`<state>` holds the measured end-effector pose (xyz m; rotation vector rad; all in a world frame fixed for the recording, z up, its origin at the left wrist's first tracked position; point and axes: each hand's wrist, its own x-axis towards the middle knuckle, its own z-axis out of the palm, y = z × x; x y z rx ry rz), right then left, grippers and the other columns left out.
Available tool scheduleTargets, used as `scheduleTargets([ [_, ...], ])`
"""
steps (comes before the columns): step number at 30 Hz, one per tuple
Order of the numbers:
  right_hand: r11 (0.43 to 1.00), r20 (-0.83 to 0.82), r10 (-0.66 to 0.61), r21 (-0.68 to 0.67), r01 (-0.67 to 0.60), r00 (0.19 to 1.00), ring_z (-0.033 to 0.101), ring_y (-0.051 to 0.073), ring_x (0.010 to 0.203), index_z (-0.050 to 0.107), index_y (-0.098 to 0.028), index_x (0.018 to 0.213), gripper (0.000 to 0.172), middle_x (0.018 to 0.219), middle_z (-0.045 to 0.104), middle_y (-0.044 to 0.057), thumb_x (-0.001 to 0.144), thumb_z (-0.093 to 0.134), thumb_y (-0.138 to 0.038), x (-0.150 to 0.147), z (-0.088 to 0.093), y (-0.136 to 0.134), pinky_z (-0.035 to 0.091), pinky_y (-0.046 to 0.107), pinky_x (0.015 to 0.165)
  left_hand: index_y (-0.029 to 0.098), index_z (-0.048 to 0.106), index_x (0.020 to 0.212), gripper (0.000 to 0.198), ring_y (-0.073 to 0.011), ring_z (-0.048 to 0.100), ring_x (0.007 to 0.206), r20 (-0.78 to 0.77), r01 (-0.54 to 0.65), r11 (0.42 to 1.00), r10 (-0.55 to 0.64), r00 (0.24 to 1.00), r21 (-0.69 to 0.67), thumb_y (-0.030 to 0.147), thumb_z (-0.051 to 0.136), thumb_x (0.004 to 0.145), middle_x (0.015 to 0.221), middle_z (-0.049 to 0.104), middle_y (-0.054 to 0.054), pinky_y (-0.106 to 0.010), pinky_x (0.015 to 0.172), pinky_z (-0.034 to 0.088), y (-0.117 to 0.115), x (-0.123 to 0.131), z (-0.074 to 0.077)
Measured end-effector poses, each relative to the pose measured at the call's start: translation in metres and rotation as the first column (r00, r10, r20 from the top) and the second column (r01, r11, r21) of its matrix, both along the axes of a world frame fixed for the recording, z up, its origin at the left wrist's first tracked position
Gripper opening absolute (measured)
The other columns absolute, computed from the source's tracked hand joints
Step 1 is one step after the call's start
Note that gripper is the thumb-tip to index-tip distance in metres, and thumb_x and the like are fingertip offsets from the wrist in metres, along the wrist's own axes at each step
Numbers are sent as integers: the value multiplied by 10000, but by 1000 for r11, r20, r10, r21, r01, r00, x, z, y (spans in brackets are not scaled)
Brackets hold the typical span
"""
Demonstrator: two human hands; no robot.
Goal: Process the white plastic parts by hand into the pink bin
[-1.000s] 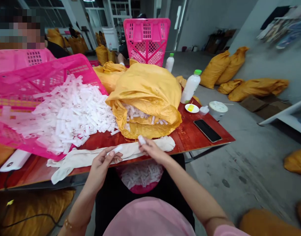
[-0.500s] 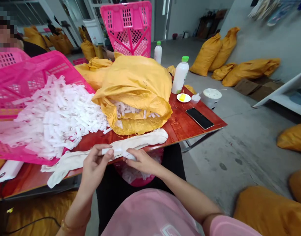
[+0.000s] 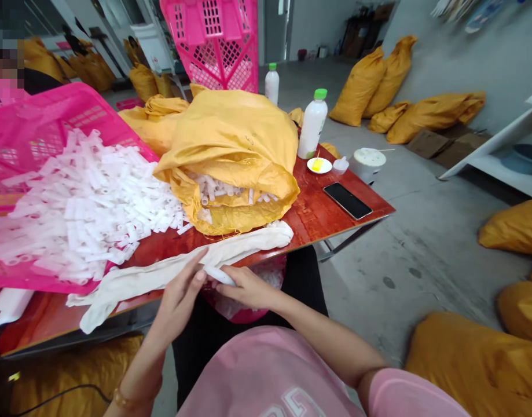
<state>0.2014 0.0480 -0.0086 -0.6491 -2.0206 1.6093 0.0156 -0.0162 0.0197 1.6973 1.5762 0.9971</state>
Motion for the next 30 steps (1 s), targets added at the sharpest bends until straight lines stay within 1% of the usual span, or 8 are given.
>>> scheduleTargets([
  [3,948,-130,128,-275,-159,983,502,114,684,625,-157,988,187,808,575,-5,936,624,-336,4,4,2,395,221,629,207,657,1187,266,-178,682,857,53,-10,999,8,999,37,359,559,993,933,724,-41,-267,804,522,3,-16,5],
  [9,629,-292,203,-693,-353,935,197,54,462,582,-158,958,214,557,311,-121,874,677,-331,6,8,3,160,191,443,195,712,997,179,-154,647,700,43,12,993,-17,999,122,331,602,962,782,712,-25,-243,685,498,8,-22,7],
  [12,665,-259,238,-659,-351,936,217,63,462,585,-162,962,182,563,319,-111,880,641,-314,4,10,2,181,195,450,183,690,879,233,-147,612,675,50,99,986,-106,993,133,330,545,988,738,666,-24,-246,664,472,9,-19,8],
  [17,997,49,0,-81,4,999,464,125,627,607,-180,981,119,731,534,-16,889,535,-202,1,5,-1,364,233,625,187,571,682,372,-123,498,585,39,57,997,-59,997,57,346,498,1010,628,539,12,-241,593,396,4,-6,9],
  [21,932,240,-228,333,140,944,526,178,726,598,-177,1095,210,844,611,52,897,529,-185,0,-5,-4,364,268,681,192,623,751,347,-118,426,530,5,-136,991,136,991,7,399,506,1004,578,482,38,-244,530,335,-1,14,8],
  [24,955,178,-229,232,185,957,508,159,696,602,-179,996,137,812,597,39,871,544,-183,2,-3,-5,369,249,652,198,613,729,366,-114,382,501,9,-192,981,192,981,-12,421,511,1000,551,441,46,-247,504,306,-1,22,10],
  [26,991,54,-50,-125,57,997,435,114,576,586,-180,873,58,679,522,-18,840,539,-180,6,2,-4,352,213,563,197,573,678,399,-115,402,506,87,-110,994,111,990,-12,418,508,1003,553,454,39,-248,513,324,0,20,11],
  [30,497,-314,303,-753,-431,900,156,53,394,551,-183,825,57,477,274,-132,800,593,-213,14,7,1,202,147,375,188,559,654,394,-125,457,559,201,165,981,-183,962,105,361,523,1006,599,502,9,-258,561,371,3,6,9],
])
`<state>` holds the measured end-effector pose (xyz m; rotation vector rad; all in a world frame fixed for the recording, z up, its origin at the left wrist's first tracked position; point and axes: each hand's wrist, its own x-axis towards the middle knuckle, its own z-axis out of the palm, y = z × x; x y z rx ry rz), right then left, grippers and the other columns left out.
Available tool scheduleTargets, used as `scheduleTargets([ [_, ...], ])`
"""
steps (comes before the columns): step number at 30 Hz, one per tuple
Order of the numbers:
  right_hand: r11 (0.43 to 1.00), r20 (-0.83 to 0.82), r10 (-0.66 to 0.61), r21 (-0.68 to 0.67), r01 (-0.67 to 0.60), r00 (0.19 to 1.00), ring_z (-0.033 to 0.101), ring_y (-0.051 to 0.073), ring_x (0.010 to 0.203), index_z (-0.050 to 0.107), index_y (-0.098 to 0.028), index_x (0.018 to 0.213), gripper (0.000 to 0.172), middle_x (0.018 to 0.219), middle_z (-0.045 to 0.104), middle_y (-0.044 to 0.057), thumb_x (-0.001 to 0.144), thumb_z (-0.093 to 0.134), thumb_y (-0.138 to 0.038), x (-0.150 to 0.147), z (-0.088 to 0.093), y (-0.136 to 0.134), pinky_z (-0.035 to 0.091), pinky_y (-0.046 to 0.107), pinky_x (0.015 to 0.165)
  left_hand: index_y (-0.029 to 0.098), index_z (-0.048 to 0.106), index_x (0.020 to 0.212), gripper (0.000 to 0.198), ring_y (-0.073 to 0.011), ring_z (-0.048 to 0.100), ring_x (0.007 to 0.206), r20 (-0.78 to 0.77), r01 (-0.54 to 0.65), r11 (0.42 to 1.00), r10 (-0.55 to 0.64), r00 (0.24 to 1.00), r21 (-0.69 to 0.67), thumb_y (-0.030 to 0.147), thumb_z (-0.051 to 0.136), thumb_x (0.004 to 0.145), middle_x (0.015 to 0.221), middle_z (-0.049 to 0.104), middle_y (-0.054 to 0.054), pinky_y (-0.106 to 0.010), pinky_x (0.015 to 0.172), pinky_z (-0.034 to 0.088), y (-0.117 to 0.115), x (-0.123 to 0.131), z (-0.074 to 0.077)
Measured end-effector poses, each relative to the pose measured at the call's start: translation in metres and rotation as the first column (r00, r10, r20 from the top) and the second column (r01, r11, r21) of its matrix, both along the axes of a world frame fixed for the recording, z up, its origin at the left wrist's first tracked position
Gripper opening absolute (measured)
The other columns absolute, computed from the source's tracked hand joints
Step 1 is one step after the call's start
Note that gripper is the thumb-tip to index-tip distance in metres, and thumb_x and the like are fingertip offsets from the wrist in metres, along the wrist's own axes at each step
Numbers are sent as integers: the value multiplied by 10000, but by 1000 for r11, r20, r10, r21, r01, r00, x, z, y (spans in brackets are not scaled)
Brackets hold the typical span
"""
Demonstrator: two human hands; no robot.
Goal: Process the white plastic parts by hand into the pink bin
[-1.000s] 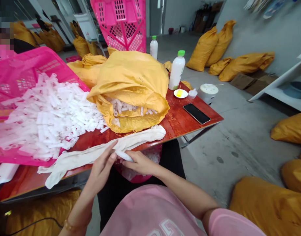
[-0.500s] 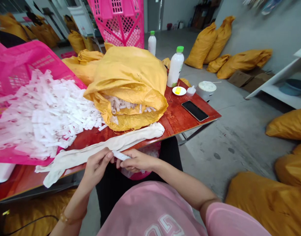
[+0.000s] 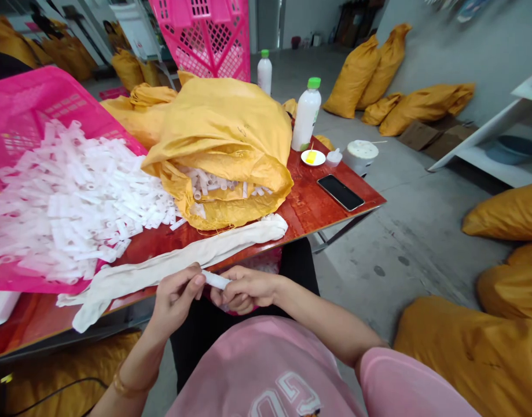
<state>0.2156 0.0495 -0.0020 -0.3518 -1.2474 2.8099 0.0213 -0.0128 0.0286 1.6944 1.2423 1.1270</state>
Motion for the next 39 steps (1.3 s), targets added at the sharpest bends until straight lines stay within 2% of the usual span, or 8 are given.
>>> scheduleTargets([
  [6,975,-79,120,-180,-133,990,132,30,361,580,-160,833,98,456,298,-146,784,646,-213,-3,2,2,195,120,314,176,648,772,282,-143,474,619,-30,92,982,-89,996,167,295,543,1005,630,543,-5,-268,606,391,-1,-9,-10],
  [12,939,22,-294,196,284,956,281,42,424,601,-144,875,134,551,404,-103,802,669,-233,-12,2,-15,231,151,378,174,617,752,288,-128,525,660,-43,-17,996,21,999,89,200,506,1017,694,573,0,-256,670,416,-13,-3,-16],
  [19,833,-66,-338,444,331,939,419,78,551,590,-163,985,294,690,507,-42,970,571,-457,-5,13,-8,341,190,509,188,675,982,155,-123,544,710,-98,20,1000,-18,995,23,188,522,1013,791,601,-3,-239,676,426,-14,-15,-12],
  [23,988,1,-156,3,156,988,153,70,385,507,-206,843,345,483,294,-125,907,495,-544,-10,9,-18,187,193,361,197,686,968,148,-132,518,693,-2,90,983,-91,996,161,177,542,999,752,595,-2,-249,656,416,-14,-14,-7],
  [26,982,-53,15,-190,-24,998,77,77,360,438,-236,787,352,431,202,-147,868,444,-578,-15,0,-27,145,203,327,201,685,968,140,-144,508,708,10,162,960,-169,986,226,185,548,996,736,595,-6,-264,679,418,-13,-14,-6],
  [29,958,-7,-267,110,266,964,182,64,396,503,-198,843,358,496,308,-125,906,539,-548,-14,-2,-31,192,191,380,191,690,940,188,-143,532,722,-56,184,979,-179,982,89,173,517,1011,760,620,-16,-260,690,421,-13,-15,-9],
  [31,811,-38,-438,414,413,898,317,64,480,550,-164,872,385,596,426,-78,925,589,-543,-11,-2,-30,263,190,455,186,686,925,193,-136,534,710,-66,154,988,-152,986,24,182,515,1014,764,616,-14,-250,675,419,-14,-16,-12],
  [39,608,-108,-427,700,374,898,414,98,575,565,-147,935,410,670,472,-41,1039,411,-512,-4,-5,-23,341,224,571,192,646,991,155,-142,532,743,-118,123,992,-127,985,-39,235,501,1025,819,574,-13,-250,693,429,-20,-15,-23],
])
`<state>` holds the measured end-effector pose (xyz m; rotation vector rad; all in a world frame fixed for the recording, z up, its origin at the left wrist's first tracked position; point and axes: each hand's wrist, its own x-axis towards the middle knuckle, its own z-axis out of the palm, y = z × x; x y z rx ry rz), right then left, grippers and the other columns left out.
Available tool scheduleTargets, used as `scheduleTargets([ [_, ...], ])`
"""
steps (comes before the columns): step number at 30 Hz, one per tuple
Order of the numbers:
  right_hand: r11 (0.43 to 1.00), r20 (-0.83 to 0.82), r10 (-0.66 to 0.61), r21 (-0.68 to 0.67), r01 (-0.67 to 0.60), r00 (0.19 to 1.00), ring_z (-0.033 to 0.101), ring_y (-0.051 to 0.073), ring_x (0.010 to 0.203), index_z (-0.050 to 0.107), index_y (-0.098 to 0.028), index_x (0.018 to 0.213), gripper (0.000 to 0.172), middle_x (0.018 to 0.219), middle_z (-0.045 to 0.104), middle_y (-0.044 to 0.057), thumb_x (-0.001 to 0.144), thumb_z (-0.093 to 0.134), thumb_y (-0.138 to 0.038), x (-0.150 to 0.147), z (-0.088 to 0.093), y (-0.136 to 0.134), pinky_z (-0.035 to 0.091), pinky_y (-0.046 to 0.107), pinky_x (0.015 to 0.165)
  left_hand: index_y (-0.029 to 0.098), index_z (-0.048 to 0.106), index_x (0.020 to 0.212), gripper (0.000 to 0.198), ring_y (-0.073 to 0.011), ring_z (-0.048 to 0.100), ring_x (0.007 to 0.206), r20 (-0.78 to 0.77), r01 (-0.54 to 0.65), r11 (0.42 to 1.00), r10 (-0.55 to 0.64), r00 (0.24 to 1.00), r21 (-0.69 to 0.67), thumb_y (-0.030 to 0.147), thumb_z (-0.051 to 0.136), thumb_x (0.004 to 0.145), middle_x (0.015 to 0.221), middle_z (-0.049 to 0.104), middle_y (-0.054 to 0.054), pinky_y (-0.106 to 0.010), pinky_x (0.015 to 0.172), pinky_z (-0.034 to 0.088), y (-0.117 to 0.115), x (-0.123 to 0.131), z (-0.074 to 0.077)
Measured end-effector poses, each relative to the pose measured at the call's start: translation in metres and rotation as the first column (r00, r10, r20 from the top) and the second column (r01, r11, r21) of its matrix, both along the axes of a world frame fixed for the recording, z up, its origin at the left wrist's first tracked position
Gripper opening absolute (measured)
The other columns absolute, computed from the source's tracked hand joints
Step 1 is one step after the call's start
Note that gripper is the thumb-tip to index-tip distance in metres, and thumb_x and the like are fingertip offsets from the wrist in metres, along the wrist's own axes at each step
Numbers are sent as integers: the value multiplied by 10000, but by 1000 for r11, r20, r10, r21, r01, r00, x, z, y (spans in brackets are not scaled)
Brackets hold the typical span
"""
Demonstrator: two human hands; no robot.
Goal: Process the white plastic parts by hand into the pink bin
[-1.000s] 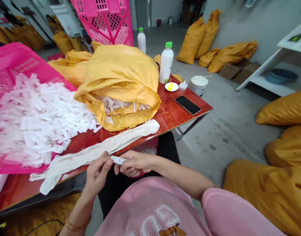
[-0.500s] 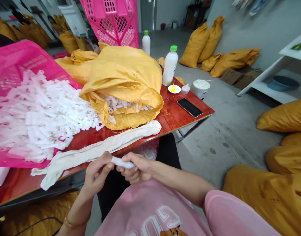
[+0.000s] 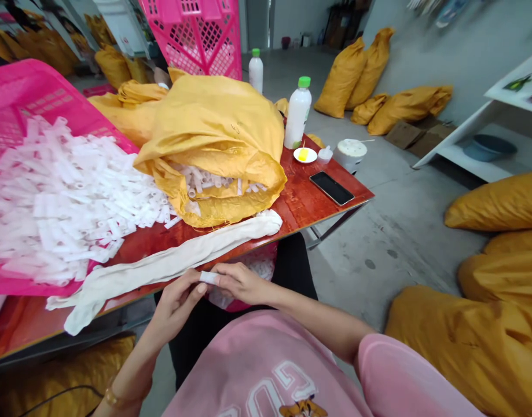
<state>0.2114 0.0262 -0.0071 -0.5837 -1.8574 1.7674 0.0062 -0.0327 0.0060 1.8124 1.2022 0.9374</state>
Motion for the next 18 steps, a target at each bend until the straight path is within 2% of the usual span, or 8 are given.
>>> scheduleTargets([
  [4,952,137,52,291,-90,989,470,114,672,582,-147,953,293,768,523,-9,1054,400,-354,5,18,12,352,234,650,209,617,1026,113,-134,546,773,-40,31,999,-30,999,23,212,504,1024,867,587,-6,-241,725,436,1,-5,6],
  [6,924,219,87,347,-161,972,452,104,645,579,-152,930,220,738,498,-26,1028,442,-293,7,28,17,325,225,624,211,606,1009,113,-129,553,783,-62,92,996,-93,994,-18,212,495,1030,876,593,-3,-235,734,440,2,-7,10],
  [8,917,281,129,331,-222,951,390,86,566,547,-164,834,202,650,422,-58,998,482,-262,7,32,20,278,220,566,207,600,978,123,-126,558,787,-77,137,989,-141,987,-52,218,492,1034,872,597,-2,-230,734,442,3,-7,13],
  [10,930,303,137,288,-228,943,348,76,527,487,-177,747,239,600,369,-75,971,514,-257,6,30,19,244,220,533,202,600,961,133,-130,565,797,-84,154,986,-159,984,-58,224,492,1034,872,606,-7,-233,739,446,3,-6,14],
  [13,977,251,69,180,-117,965,369,79,530,443,-187,708,290,580,399,-71,968,510,-298,1,16,10,260,211,526,194,608,955,148,-140,570,792,-71,159,986,-162,984,-44,233,489,1034,861,611,-16,-244,730,452,4,-5,10],
  [15,998,179,54,-1,-55,982,413,88,527,483,-183,773,310,598,473,-55,1008,443,-381,-1,5,1,310,203,530,196,617,960,157,-146,572,786,-57,166,985,-168,984,-45,232,483,1033,854,611,-20,-252,727,458,5,-7,6],
  [17,974,98,88,-215,-65,991,448,99,524,516,-178,909,370,655,537,-33,1038,351,-483,0,-5,-7,355,212,531,201,622,973,141,-159,575,816,-63,134,991,-135,989,-29,225,494,1025,873,607,-29,-268,755,469,3,-8,0],
  [18,957,69,104,-279,-81,992,467,105,548,517,-176,980,380,705,557,-22,1037,347,-512,1,-8,-10,374,218,544,203,625,991,117,-170,577,852,-73,101,995,-101,992,-9,224,512,1014,901,606,-38,-283,785,476,2,-7,-3],
])
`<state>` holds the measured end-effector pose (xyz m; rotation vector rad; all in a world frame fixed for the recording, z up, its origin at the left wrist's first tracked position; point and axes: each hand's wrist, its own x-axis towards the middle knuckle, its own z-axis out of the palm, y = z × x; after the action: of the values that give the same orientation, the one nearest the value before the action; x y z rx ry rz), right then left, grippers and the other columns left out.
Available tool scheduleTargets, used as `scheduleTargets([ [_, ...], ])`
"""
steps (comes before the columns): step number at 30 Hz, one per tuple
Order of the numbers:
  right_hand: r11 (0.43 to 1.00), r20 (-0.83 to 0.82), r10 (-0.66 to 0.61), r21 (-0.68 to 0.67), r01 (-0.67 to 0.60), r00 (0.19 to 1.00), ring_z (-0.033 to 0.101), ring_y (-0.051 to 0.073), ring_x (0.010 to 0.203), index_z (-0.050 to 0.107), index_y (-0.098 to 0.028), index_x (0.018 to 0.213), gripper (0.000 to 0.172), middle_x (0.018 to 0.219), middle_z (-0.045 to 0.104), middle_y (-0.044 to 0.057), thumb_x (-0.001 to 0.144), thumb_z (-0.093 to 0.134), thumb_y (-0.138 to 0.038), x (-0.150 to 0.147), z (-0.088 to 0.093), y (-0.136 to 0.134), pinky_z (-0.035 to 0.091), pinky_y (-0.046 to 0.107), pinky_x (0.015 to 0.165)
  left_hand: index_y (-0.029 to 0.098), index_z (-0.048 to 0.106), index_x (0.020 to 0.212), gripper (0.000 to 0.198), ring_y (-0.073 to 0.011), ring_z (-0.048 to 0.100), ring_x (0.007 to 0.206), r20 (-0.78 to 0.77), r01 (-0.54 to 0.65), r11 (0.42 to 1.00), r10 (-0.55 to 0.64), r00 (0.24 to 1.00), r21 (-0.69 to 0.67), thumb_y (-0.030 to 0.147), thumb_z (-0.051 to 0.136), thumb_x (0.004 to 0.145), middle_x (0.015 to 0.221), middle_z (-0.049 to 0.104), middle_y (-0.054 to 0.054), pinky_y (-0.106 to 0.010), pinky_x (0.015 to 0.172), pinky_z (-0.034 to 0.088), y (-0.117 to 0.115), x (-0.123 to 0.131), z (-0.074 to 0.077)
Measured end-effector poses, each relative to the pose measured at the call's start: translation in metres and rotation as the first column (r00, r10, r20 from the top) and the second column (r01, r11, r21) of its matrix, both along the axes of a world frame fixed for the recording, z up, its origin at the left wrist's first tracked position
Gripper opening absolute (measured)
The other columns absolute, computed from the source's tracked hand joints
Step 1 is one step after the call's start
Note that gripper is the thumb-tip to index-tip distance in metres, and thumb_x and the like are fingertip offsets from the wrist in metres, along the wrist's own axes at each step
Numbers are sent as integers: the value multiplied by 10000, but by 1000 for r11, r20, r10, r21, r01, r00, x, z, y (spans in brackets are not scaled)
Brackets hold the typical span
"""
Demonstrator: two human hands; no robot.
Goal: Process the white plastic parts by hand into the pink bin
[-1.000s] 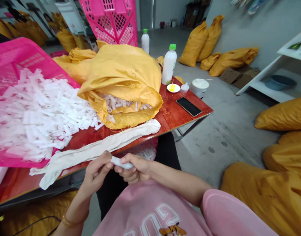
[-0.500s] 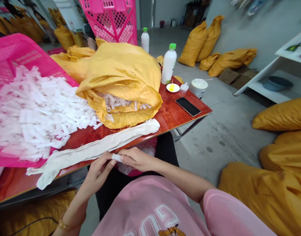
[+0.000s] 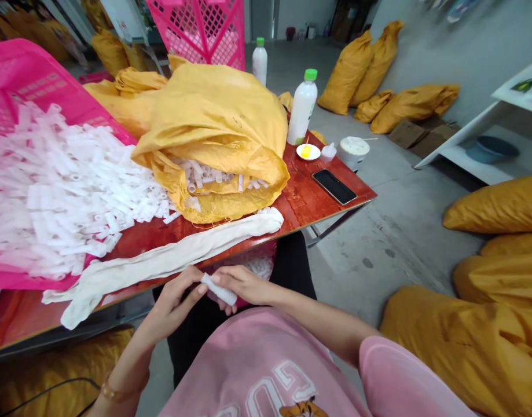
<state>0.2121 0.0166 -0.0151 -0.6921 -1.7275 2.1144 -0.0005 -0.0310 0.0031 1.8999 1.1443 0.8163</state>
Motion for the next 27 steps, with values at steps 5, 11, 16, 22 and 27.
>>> scheduleTargets([
  [5,968,147,-61,248,23,987,494,134,773,520,-193,971,126,881,544,-14,943,582,-299,9,-9,1,389,241,693,198,659,1082,157,-208,585,976,-15,-1,1000,0,1000,-21,255,625,940,1056,602,-88,-327,853,514,-4,10,-9],
  [11,847,432,-149,520,-111,889,610,239,1014,572,-187,1138,201,1108,645,90,941,533,-191,16,-28,14,455,375,913,170,714,1032,235,-187,645,837,-284,-376,916,402,871,143,322,544,977,956,693,-74,-293,755,509,79,-53,-12],
  [16,787,496,-81,564,-250,864,679,242,994,645,-155,1162,268,1096,709,111,971,603,-338,30,-5,61,518,335,872,151,676,928,132,-247,631,831,-360,-514,827,562,744,227,256,598,914,849,676,-93,-327,746,458,155,-94,-32],
  [22,386,401,-668,907,-169,627,670,233,984,640,-113,1120,291,1087,694,154,1047,362,-157,7,31,173,502,324,862,204,547,689,211,-223,565,614,-434,-570,802,584,686,177,319,636,843,601,554,-25,-293,597,355,146,-95,-47],
  [27,353,449,-646,893,-280,618,662,315,1032,644,-64,1151,360,1119,676,260,926,375,17,-32,17,225,498,406,863,204,581,854,282,-181,535,575,-386,-617,771,624,679,159,480,558,908,612,534,16,-275,590,376,101,-94,-28],
])
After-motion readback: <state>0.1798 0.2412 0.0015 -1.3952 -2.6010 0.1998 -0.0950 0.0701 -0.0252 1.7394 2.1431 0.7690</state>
